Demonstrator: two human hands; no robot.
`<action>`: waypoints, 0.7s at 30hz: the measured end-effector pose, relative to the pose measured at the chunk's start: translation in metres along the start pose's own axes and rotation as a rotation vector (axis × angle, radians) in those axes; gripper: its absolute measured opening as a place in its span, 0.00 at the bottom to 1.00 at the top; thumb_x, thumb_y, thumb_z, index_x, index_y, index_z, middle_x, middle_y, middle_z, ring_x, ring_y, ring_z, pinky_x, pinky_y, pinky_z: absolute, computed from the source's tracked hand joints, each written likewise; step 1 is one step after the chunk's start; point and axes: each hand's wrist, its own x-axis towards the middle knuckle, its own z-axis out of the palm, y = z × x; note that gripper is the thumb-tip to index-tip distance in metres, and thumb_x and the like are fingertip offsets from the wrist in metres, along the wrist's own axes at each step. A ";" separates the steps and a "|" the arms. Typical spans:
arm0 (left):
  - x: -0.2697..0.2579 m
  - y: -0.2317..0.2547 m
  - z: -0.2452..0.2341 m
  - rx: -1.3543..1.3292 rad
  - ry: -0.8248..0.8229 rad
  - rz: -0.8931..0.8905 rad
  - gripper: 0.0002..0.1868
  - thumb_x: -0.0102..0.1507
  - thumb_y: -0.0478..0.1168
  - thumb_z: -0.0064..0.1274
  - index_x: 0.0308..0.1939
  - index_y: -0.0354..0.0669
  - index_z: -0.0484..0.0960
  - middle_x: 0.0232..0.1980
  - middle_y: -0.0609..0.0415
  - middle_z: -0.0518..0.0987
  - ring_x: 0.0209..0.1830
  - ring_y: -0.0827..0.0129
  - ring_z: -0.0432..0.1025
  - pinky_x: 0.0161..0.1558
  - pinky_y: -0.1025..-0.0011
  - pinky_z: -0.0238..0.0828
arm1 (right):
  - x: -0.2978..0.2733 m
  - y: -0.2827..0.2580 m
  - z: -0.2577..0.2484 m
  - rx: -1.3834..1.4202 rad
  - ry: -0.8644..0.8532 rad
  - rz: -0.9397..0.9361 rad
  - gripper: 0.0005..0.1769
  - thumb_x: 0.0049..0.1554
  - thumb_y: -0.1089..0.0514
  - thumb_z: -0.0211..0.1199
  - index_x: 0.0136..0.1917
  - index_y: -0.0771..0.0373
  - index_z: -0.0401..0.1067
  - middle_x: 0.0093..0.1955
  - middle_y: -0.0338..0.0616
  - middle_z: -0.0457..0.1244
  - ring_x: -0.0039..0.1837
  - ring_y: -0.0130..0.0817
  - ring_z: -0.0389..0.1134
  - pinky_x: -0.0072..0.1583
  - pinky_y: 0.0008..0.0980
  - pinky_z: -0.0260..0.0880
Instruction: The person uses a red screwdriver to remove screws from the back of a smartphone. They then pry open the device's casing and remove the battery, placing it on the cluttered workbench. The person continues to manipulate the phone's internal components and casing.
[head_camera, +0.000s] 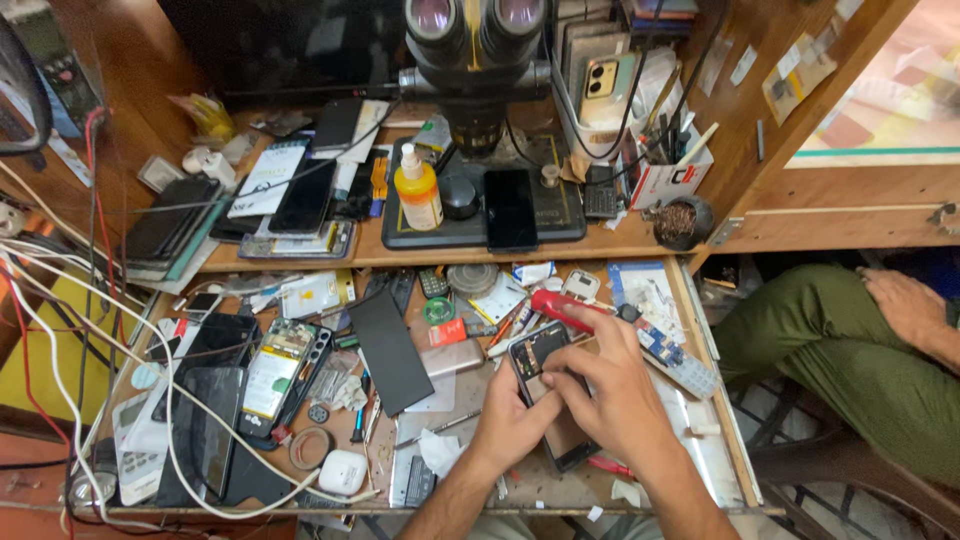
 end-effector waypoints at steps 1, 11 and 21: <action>-0.001 -0.003 -0.001 -0.020 0.004 -0.007 0.25 0.64 0.30 0.55 0.65 0.34 0.70 0.60 0.52 0.77 0.60 0.72 0.72 0.63 0.71 0.71 | 0.000 0.000 0.000 -0.012 0.011 -0.020 0.09 0.44 0.61 0.72 0.41 0.58 0.78 0.69 0.54 0.61 0.70 0.57 0.58 0.68 0.49 0.59; 0.006 -0.038 0.001 -0.169 0.058 -0.050 0.28 0.60 0.28 0.57 0.64 0.35 0.71 0.59 0.48 0.81 0.60 0.69 0.76 0.63 0.69 0.71 | 0.003 0.013 -0.009 0.072 -0.145 -0.091 0.14 0.43 0.64 0.74 0.40 0.62 0.70 0.69 0.58 0.61 0.70 0.60 0.59 0.65 0.50 0.61; 0.000 -0.077 -0.021 0.003 -0.023 -0.104 0.26 0.57 0.28 0.63 0.60 0.33 0.79 0.52 0.47 0.86 0.54 0.69 0.80 0.61 0.69 0.73 | -0.037 0.071 0.033 0.621 0.136 0.314 0.16 0.44 0.68 0.76 0.39 0.63 0.69 0.37 0.36 0.61 0.42 0.25 0.61 0.46 0.28 0.63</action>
